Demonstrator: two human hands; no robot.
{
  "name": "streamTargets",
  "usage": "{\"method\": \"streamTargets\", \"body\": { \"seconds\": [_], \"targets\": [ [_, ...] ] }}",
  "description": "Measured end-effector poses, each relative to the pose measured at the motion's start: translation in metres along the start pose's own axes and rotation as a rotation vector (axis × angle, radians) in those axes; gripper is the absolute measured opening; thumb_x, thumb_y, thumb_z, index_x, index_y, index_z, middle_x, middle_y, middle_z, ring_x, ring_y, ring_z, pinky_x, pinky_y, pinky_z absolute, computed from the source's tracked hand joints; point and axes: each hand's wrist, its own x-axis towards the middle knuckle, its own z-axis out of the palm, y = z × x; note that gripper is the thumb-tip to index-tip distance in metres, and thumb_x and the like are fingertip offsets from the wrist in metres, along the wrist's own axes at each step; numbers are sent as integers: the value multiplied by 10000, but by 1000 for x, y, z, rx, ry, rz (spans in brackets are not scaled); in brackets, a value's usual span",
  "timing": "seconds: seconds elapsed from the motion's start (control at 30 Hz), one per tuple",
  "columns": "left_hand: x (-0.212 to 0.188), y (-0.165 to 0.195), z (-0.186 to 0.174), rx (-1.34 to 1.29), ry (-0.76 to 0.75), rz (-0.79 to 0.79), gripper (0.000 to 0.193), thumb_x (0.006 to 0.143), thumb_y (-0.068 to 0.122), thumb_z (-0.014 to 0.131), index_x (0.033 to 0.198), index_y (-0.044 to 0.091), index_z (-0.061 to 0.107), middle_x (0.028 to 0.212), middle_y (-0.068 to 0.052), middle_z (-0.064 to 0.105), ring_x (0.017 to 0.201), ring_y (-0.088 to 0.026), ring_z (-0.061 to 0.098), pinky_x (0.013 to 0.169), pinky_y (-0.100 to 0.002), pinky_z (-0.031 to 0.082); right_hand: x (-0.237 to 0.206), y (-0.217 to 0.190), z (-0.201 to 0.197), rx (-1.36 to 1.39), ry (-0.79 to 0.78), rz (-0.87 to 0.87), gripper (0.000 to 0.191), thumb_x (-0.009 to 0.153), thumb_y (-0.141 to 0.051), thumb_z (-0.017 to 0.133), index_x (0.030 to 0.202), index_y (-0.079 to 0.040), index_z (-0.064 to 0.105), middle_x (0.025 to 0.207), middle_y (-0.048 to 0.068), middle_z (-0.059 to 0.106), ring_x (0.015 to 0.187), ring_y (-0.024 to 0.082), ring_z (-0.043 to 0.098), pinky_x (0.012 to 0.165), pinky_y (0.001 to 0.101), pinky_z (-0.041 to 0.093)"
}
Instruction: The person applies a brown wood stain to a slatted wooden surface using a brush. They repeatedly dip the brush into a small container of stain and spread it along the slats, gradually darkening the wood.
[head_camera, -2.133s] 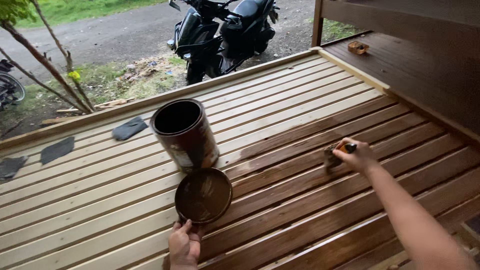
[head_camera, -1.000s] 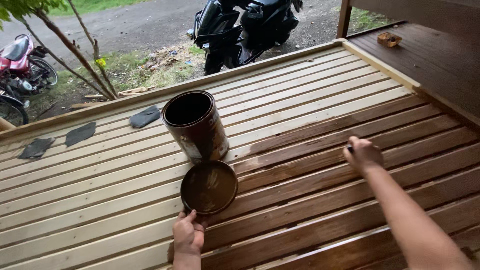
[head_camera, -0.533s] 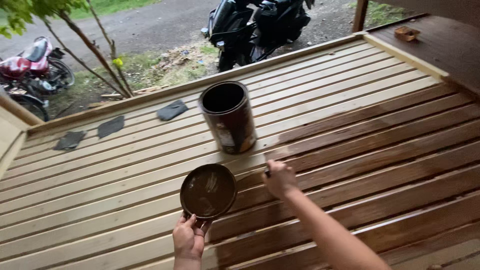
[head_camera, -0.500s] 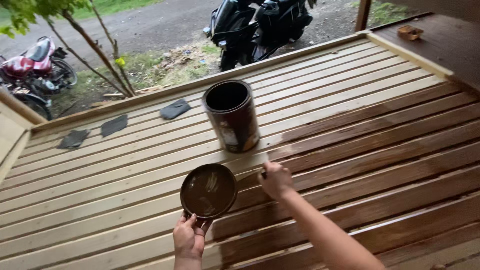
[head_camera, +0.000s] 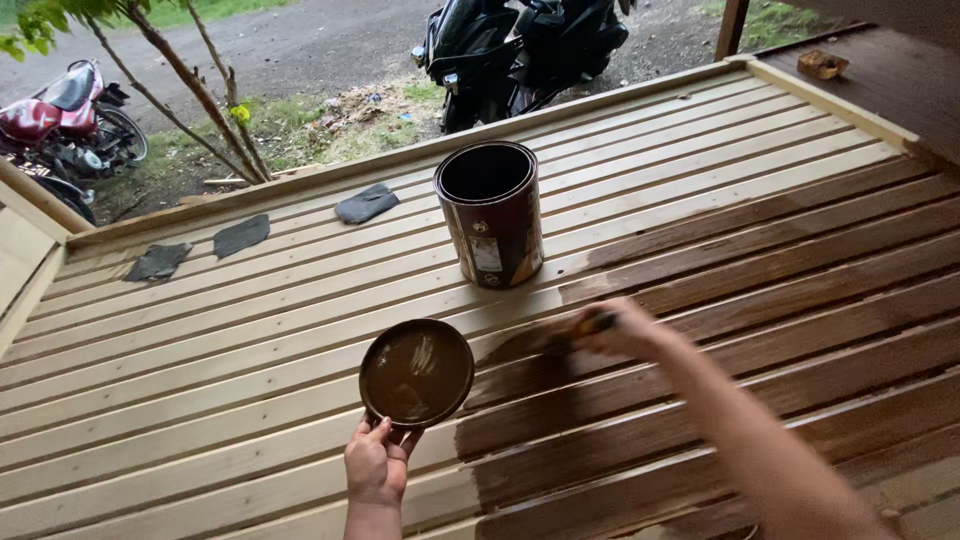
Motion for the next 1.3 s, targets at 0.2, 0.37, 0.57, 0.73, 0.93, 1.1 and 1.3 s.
{"method": "streamTargets", "body": {
  "seconds": [0.2, 0.37, 0.57, 0.73, 0.93, 1.1, 1.3],
  "targets": [
    [1, -3, 9, -5, -5, -13, 483, 992, 1, 319, 1470, 15, 390, 1379, -213, 542, 1193, -357, 596, 971, -600, 550, -37, 16, -102, -400, 264, 156, 211, 845, -112, 804, 1054, -138, 790, 1134, 53, 769, 966, 161, 713, 872, 339, 596],
    [3, -3, 13, -41, -53, -17, 467, 991, -1, 316, 1450, -26, 400, 1360, -248, 547, 1180, -379, 606, 977, -581, 556, -25, 37, -99, -414, 444, 110, 209, 845, -244, 806, 1025, -145, 773, 1064, 82, 729, 907, 192, 706, 800, 380, 637],
    [14, 9, -3, -10, 4, -27, 446, 1005, 12, 328, 1442, 7, 418, 1355, -210, 563, 1190, -355, 604, 990, -560, 540, 18, 39, 17, -1046, 719, -535, 305, 1040, -300, 613, 840, -84, 693, 698, 94, 685, 468, 150, 590, 370, 290, 481],
    [26, 20, -23, 29, -3, -15, 434, 1008, 23, 350, 1432, 17, 444, 1357, -185, 568, 1160, -342, 607, 974, -561, 530, 25, -12, 138, -712, 671, -739, 253, 777, -197, 778, 850, 20, 670, 790, 175, 697, 601, 268, 665, 476, 348, 574],
    [36, 29, -28, 38, 5, -1, 430, 1008, 13, 346, 1429, 4, 430, 1364, -202, 562, 1171, -357, 610, 976, -582, 535, 24, -31, 160, -158, 614, -653, 180, 819, -167, 796, 806, -18, 696, 815, 121, 745, 669, 230, 730, 600, 344, 632],
    [39, 10, 4, 56, -15, -46, 475, 1007, 14, 322, 1475, 55, 390, 1405, -189, 523, 1206, -352, 594, 985, -600, 534, 36, 12, 102, -86, 668, -525, 205, 833, -238, 799, 898, -52, 741, 819, 95, 780, 705, 199, 761, 637, 312, 623],
    [29, -40, 69, 68, -6, -93, 468, 1031, 32, 323, 1496, 41, 376, 1407, -203, 521, 1239, -357, 581, 1024, -589, 530, 21, 88, -21, 73, 752, -461, 227, 779, -245, 841, 829, -32, 778, 745, 106, 750, 666, 235, 695, 616, 354, 567]
  ]
}}
